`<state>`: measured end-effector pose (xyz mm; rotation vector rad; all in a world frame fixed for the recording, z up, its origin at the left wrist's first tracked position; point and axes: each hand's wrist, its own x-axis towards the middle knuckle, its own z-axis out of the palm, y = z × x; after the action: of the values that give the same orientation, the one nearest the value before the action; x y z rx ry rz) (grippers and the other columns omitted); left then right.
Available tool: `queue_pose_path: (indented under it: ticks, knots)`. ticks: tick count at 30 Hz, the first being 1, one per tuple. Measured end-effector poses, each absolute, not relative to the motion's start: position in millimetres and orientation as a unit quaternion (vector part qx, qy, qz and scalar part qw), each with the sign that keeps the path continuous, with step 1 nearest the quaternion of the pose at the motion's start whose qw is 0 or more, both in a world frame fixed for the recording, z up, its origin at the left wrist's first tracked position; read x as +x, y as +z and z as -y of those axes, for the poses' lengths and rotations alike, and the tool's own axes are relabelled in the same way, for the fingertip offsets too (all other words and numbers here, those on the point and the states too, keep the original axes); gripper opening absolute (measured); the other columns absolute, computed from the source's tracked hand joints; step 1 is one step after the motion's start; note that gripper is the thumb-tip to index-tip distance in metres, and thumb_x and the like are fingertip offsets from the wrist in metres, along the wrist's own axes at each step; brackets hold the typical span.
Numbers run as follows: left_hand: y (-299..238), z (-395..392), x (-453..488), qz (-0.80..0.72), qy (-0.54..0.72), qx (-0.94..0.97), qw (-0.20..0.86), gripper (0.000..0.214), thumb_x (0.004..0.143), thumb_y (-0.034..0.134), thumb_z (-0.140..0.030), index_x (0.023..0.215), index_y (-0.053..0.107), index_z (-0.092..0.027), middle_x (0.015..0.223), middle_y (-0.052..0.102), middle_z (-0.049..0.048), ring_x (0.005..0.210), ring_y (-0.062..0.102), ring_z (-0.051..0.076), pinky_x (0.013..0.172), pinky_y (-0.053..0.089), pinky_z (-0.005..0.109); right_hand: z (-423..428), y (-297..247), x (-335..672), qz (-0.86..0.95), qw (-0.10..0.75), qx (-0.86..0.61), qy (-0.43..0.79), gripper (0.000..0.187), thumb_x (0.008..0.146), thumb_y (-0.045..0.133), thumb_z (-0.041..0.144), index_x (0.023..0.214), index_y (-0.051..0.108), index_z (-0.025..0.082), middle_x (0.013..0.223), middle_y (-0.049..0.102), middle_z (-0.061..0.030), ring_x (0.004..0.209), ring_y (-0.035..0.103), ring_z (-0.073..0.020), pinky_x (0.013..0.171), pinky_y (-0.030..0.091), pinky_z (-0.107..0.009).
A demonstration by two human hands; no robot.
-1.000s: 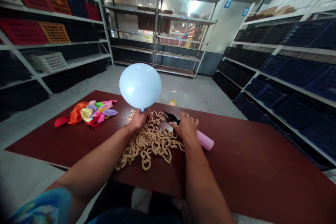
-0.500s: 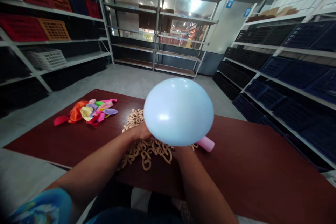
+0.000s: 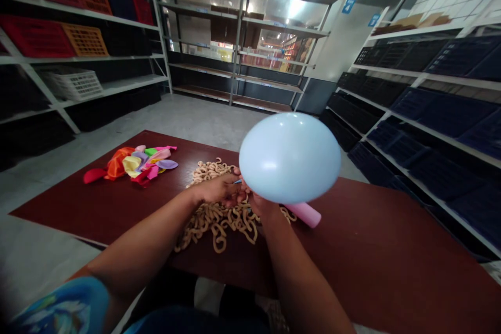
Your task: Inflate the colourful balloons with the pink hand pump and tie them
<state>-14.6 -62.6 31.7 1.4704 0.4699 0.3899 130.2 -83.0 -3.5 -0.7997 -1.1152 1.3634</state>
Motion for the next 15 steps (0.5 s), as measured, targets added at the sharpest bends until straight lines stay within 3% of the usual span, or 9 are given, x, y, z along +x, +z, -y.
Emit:
queue_pose_path:
  ticks: [3, 6, 11, 15]
  knots:
    - [30.0, 62.3, -14.1, -0.181, 0.209, 0.671, 0.688, 0.026, 0.080, 0.049, -0.040, 0.082, 0.051, -0.014, 0.060, 0.048, -0.0024, 0.039, 0.040, 0.004, 0.037, 0.030, 0.017, 84.4, 0.8, 128.8, 0.428, 0.603, -0.308, 0.598, 0.016, 0.061, 0.071, 0.034, 0.070, 0.062, 0.025, 0.087, 0.062, 0.0025, 0.058, 0.052, -0.0083, 0.046, 0.049, -0.022]
    - [27.6, 62.7, -10.7, -0.181, 0.256, 0.662, 0.681, 0.029, 0.081, 0.048, -0.042, 0.079, 0.051, -0.014, 0.055, 0.046, -0.0038, 0.036, 0.038, 0.003, 0.034, 0.027, 0.017, 85.2, 2.0, 129.8, 0.414, 0.614, -0.283, 0.610, 0.019, 0.060, 0.072, 0.037, 0.068, 0.061, 0.024, 0.093, 0.061, 0.0029, 0.075, 0.058, -0.0117, 0.059, 0.054, -0.026]
    - [24.8, 64.4, -5.4, -0.159, 0.303, 0.618, 0.708, 0.031, 0.085, 0.040, -0.041, 0.074, 0.050, -0.014, 0.049, 0.039, -0.0055, 0.034, 0.033, 0.003, 0.033, 0.025, 0.017, 85.4, 3.3, 130.4, 0.438, 0.595, -0.265, 0.619, 0.022, 0.064, 0.069, 0.041, 0.063, 0.057, 0.023, 0.067, 0.058, 0.0029, 0.093, 0.058, -0.0173, 0.077, 0.053, -0.035]
    - [24.8, 64.8, -6.7, -0.143, 0.290, 0.580, 0.747, 0.026, 0.083, 0.046, -0.037, 0.072, 0.049, -0.014, 0.051, 0.038, -0.0054, 0.035, 0.033, 0.002, 0.034, 0.025, 0.016, 85.8, 3.7, 127.0, 0.452, 0.610, -0.269, 0.593, 0.020, 0.064, 0.069, 0.039, 0.062, 0.057, 0.023, 0.074, 0.060, 0.0025, 0.098, 0.055, -0.0172, 0.084, 0.049, -0.035]
